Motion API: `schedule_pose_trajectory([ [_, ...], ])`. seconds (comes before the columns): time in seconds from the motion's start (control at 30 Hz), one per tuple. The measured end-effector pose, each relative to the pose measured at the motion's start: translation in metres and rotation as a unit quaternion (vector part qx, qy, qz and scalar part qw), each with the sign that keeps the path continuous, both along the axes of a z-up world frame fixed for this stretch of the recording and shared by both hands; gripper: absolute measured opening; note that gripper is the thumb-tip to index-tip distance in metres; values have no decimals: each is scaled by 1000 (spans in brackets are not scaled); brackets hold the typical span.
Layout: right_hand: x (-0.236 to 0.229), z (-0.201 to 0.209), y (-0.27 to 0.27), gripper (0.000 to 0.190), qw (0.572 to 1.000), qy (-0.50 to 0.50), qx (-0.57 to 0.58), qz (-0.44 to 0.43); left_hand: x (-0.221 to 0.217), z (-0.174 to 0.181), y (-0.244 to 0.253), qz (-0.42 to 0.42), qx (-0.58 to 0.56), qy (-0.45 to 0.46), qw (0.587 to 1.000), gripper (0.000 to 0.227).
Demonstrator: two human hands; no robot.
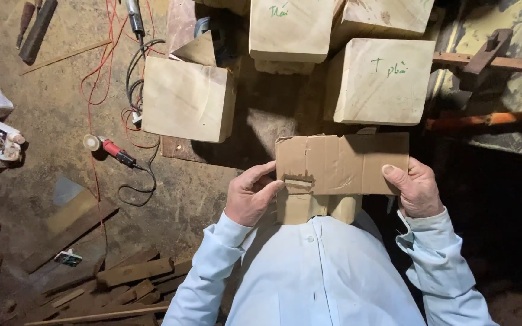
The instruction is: Marking layout lines on wooden blocks and a cardboard template using a pen for woodworking preparation.
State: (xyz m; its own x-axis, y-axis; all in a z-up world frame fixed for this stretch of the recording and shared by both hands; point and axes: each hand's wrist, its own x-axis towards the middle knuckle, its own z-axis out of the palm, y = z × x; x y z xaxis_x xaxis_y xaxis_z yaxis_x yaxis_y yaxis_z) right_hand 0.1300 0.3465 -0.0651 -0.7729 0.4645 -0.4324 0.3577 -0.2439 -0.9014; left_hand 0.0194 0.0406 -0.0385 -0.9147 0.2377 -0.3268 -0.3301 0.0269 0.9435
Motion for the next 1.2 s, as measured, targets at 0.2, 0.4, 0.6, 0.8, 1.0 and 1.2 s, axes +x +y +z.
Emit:
schedule_pose_trajectory([
  [0.2, 2, 2, 1, 5, 1000, 2, 1, 14, -5, 7, -2, -14, -26, 19, 999, 43],
  [0.4, 0, 10, -3, 6, 999, 7, 19, 33, -4, 6, -8, -60, -45, 85, 994, 44],
  [0.6, 1, 12, -2, 5, 1000, -2, 6, 30, -4, 10, -14, -84, -68, 113, 988, 40],
  [0.8, 3, 13, 6, 5, 998, -1, 21, 51, 8, 15, -22, -59, -39, 81, 994, 34],
  [1.0, 15, 14, 8, 40, 993, -74, 7, 90, 15, 20, -19, -109, -121, 187, 969, 34],
  [1.2, 28, 13, 0, 38, 995, -88, 8, 52, 25, 6, -16, -73, -91, 238, 964, 37],
])
